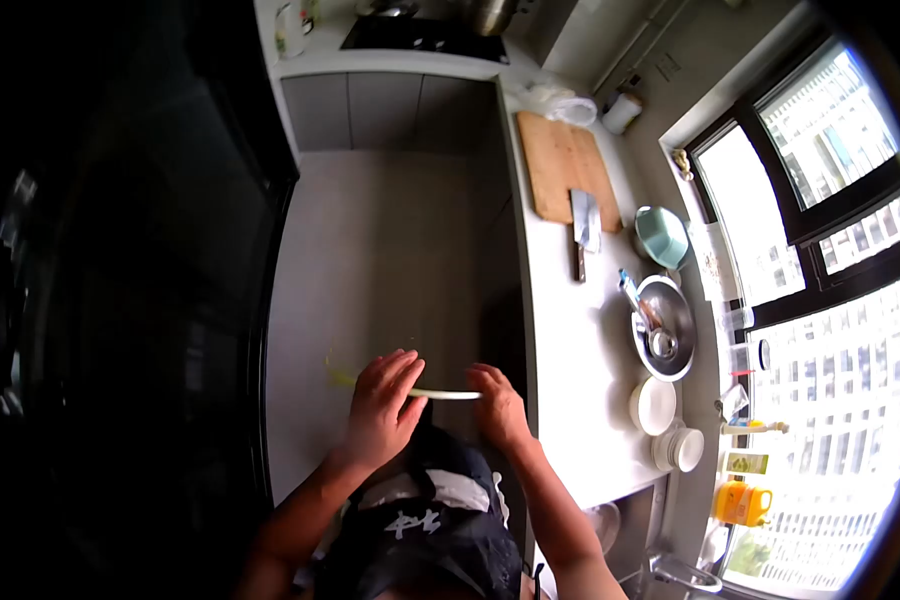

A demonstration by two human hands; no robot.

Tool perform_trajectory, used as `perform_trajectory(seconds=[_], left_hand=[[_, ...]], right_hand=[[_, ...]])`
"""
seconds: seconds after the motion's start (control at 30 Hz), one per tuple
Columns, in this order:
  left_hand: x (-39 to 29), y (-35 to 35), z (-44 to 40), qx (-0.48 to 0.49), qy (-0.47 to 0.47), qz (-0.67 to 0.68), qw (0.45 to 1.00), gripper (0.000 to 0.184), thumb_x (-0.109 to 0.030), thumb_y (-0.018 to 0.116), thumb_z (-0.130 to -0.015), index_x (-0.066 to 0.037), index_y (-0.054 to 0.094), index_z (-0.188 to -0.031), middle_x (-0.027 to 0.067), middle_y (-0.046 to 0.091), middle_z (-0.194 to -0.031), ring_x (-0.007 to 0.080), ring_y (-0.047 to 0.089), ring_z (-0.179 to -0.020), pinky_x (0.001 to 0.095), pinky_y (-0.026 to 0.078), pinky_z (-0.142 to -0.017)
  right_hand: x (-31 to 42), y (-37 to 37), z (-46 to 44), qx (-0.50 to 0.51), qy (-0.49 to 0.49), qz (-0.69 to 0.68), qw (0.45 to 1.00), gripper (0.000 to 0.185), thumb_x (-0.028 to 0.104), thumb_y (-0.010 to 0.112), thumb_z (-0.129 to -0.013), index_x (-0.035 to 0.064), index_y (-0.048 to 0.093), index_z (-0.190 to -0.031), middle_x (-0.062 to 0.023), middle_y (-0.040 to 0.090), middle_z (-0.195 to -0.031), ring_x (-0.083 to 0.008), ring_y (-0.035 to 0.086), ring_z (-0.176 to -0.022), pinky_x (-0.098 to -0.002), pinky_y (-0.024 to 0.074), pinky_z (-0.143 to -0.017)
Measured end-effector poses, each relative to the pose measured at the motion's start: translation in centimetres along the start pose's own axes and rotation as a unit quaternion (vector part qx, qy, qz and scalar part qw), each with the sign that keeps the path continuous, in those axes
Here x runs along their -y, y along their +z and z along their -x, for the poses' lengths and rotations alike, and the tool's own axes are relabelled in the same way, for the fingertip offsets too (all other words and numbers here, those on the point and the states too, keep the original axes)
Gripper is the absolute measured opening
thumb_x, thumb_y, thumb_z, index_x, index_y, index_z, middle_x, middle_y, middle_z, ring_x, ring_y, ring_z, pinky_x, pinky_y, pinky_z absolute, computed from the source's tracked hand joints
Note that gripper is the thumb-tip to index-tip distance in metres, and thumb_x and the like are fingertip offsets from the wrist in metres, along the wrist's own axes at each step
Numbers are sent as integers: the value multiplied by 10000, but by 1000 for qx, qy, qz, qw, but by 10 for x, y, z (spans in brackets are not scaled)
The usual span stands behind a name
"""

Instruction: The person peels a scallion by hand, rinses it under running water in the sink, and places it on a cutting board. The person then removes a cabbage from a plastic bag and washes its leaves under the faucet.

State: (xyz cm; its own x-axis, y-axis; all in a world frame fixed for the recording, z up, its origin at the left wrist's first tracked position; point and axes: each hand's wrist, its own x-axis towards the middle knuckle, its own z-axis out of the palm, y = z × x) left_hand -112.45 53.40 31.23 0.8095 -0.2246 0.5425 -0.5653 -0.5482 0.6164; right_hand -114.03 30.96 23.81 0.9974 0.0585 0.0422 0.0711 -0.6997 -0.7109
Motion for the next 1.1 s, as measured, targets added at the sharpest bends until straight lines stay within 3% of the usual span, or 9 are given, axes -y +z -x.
perform_trajectory(seconds=[0.1, 0.17, 0.3, 0.37, 0.5, 0.57, 0.67, 0.8, 1.1], left_hand=[[80, 16, -48, 198, 31, 1, 980, 256, -101, 712, -843, -35, 674, -1088, 94, 693, -992, 265, 659, -951, 449, 438, -1019], [117, 8, -85, 249, 42, 14, 967, 189, -79, 684, -865, -16, 688, -1043, 117, 687, -921, 281, 668, -839, 408, 539, -807], [193, -38, -184, 126, 16, -12, 992, 224, -72, 647, -914, -4, 674, -1125, 106, 676, -851, 201, 638, -729, 321, 528, -659], [262, -55, -211, 98, -252, 79, 960, 245, -167, 572, -986, -33, 663, -1170, 25, 611, -761, 113, 575, -660, 291, 503, -588], [417, -45, -277, 39, -363, 88, 927, 277, -221, 509, -1027, -47, 660, -1182, -11, 556, -703, 40, 491, -600, 201, 420, -492], [464, -30, -296, 58, -343, 71, 935, 284, -217, 502, -1023, -27, 661, -1161, -6, 549, -670, 59, 490, -572, 241, 430, -505], [486, 2, -358, 165, -253, -22, 953, 275, -246, 521, -994, -17, 654, -1070, 35, 554, -638, 120, 530, -570, 314, 427, -513], [468, 96, -438, 258, -85, -50, 961, 231, -195, 540, -965, -4, 637, -1051, 215, 646, -911, 422, 610, -846, 455, 480, -732], [324, 385, -582, 394, 160, 3, 905, 172, -208, 551, -964, -51, 620, -972, 172, 617, -943, 394, 605, -888, 478, 499, -739]], right_hand=[[5, -5, -80, 31, -33, -21, 999, 443, -47, 549, -748, 46, 617, -1176, -151, 611, -1227, -335, 635, -1075, -391, 549, -890], [15, -12, -133, 66, -59, 59, 994, 504, 27, 622, -795, 67, 565, -1294, -162, 558, -1327, -351, 581, -1183, -398, 506, -974], [78, -74, -220, -33, -103, 109, 988, 819, 209, 764, -821, 97, 336, -1511, -191, 373, -1520, -349, 374, -1408, -482, 288, -1161], [49, -79, -250, -160, -98, -57, 981, 769, 188, 763, -818, 74, 389, -1480, -205, 434, -1471, -348, 427, -1367, -441, 334, -1139], [-48, -57, -266, -189, 236, -230, 925, 512, 212, 709, -879, 25, 552, -1330, -204, 579, -1316, -339, 533, -1273, -414, 390, -1101], [-71, -34, -243, -155, 214, 60, 963, 447, 223, 684, -890, 20, 589, -1277, -197, 585, -1306, -351, 551, -1240, -400, 432, -1063], [-71, -23, -225, -159, 244, 3, 957, 443, 218, 675, -878, 19, 597, -1266, -192, 588, -1300, -357, 563, -1214, -396, 449, -1040], [-103, -11, -222, -196, 401, -31, 894, 455, 203, 661, -875, 11, 582, -1279, -203, 602, -1276, -346, 577, -1199, -397, 456, -1027], [-242, -46, -290, -278, 481, 25, 831, 538, 183, 652, -850, 11, 507, -1340, -226, 575, -1289, -376, 541, -1210, -434, 436, -1042]])
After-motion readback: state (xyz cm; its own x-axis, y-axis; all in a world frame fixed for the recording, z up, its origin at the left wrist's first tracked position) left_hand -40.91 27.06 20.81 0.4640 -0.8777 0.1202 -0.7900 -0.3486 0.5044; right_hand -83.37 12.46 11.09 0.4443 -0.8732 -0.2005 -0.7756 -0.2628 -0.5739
